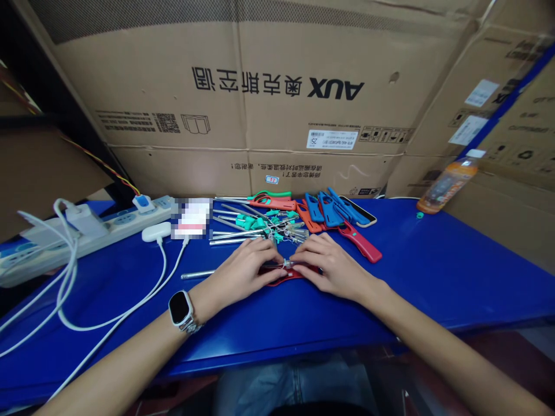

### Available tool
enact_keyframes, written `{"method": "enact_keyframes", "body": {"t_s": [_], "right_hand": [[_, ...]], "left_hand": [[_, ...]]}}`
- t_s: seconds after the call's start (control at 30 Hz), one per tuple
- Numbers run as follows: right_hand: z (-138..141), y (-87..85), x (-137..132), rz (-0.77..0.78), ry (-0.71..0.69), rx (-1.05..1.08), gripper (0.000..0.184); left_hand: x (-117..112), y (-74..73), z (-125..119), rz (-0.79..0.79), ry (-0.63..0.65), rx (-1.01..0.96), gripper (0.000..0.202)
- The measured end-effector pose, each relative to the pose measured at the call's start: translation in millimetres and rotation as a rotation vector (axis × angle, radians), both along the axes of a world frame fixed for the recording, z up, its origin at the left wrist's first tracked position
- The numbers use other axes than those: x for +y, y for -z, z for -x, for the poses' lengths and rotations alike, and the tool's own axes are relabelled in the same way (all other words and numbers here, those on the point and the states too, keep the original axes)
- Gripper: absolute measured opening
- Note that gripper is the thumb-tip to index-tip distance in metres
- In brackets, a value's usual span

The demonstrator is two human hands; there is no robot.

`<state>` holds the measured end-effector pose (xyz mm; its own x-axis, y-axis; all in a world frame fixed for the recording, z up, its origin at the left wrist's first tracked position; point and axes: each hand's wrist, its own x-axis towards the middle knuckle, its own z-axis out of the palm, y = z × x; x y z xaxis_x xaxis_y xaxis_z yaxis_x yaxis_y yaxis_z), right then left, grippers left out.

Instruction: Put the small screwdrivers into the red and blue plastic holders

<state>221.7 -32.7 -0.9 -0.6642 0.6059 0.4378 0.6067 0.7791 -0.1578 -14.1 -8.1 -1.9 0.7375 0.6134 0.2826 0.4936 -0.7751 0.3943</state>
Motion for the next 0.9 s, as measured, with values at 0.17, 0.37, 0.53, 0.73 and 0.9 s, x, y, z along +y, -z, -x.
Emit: {"method": "enact_keyframes", "body": {"t_s": [0.17, 0.37, 0.53, 0.73, 0.9], "right_hand": [[-2.0, 0.3, -1.9, 0.056, 0.027, -0.015, 0.020], [-4.3, 2.8, -2.1, 0.127, 0.044, -0.011, 0.018], [-4.5, 4.7, -2.1, 0.140, 0.053, -0.012, 0.019], [-2.4, 6.7, -0.5, 0.181, 0.091, -0.004, 0.016], [0.1, 3.1, -0.5, 0.260, 0.152, 0.003, 0.014]], "left_hand": [[-0.8, -1.6, 3.2, 0.040, -0.025, 0.070, 0.033], [0.2, -0.9, 3.6, 0.056, -0.020, 0.113, 0.029], [-0.7, -1.9, 2.1, 0.049, -0.022, 0.107, 0.028], [-1.3, -1.5, 2.4, 0.051, -0.028, 0.090, 0.029], [-2.3, -1.4, 1.8, 0.028, -0.056, 0.123, 0.032]]}}
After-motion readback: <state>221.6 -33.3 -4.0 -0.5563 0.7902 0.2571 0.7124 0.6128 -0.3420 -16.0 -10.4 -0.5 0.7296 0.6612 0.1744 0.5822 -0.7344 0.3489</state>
